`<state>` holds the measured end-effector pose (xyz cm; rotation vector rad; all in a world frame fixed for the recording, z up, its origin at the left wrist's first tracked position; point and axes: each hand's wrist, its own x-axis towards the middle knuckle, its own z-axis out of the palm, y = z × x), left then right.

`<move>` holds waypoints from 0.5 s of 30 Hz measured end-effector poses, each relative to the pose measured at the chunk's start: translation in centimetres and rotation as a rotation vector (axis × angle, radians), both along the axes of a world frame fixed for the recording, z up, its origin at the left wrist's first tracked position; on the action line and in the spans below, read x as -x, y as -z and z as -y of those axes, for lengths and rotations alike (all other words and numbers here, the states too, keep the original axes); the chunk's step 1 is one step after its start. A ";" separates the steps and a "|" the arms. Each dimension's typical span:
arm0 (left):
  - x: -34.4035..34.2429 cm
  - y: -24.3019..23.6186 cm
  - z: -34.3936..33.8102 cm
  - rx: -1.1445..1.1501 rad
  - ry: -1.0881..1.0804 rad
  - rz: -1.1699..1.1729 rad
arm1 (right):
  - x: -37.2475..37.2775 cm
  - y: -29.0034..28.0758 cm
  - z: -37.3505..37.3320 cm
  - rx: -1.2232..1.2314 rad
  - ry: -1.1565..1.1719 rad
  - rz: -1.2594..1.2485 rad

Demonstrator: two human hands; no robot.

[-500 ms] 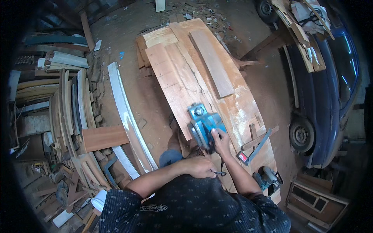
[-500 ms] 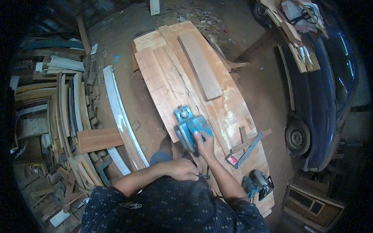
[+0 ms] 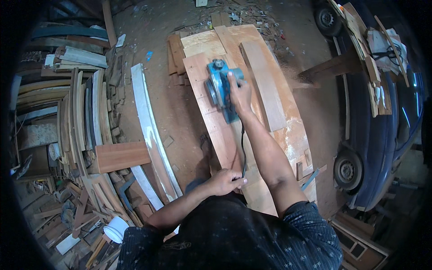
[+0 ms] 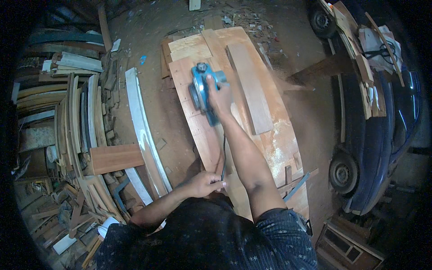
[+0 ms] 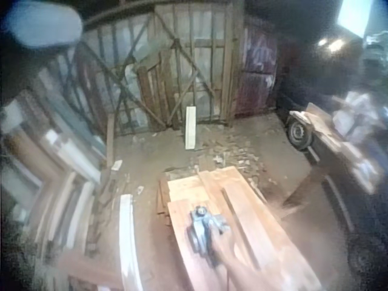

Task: The person uses a handheld electric planer to smooth the surface of a wooden plank on a workbench. They then use a square ruler and a pencil to measure and mark lines on the plank for cutting.

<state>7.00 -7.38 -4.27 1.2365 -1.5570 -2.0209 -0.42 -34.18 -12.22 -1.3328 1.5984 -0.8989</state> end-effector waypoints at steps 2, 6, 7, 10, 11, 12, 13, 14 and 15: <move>-0.7 1.6 0.9 0.029 -0.066 0.014 | -2.2 -1.0 3.5 -0.060 0.003 -0.006; -1.7 1.9 4.7 0.029 -0.157 0.027 | -6.0 -0.1 10.1 -0.002 0.048 0.032; -1.4 2.5 5.4 0.018 -0.183 0.041 | -6.6 -0.1 11.4 0.045 0.060 0.055; -0.6 2.6 7.8 0.013 -0.220 0.042 | -7.2 0.3 14.3 -0.053 0.001 0.064; -0.1 2.3 8.3 -0.008 -0.176 0.062 | -6.8 0.9 14.5 -0.030 0.004 0.007; 0.2 2.2 8.4 -0.031 -0.155 0.084 | -6.9 0.9 13.8 -0.059 -0.021 0.039; 0.6 2.2 8.1 -0.062 -0.136 0.075 | -6.8 0.2 12.8 -0.081 -0.043 0.072; 1.1 2.1 7.5 -0.097 -0.080 0.072 | -6.3 -0.5 11.5 -0.103 -0.063 0.105; 1.5 0.8 7.2 -0.128 -0.028 0.070 | -5.7 -1.6 9.9 -0.192 -0.078 0.150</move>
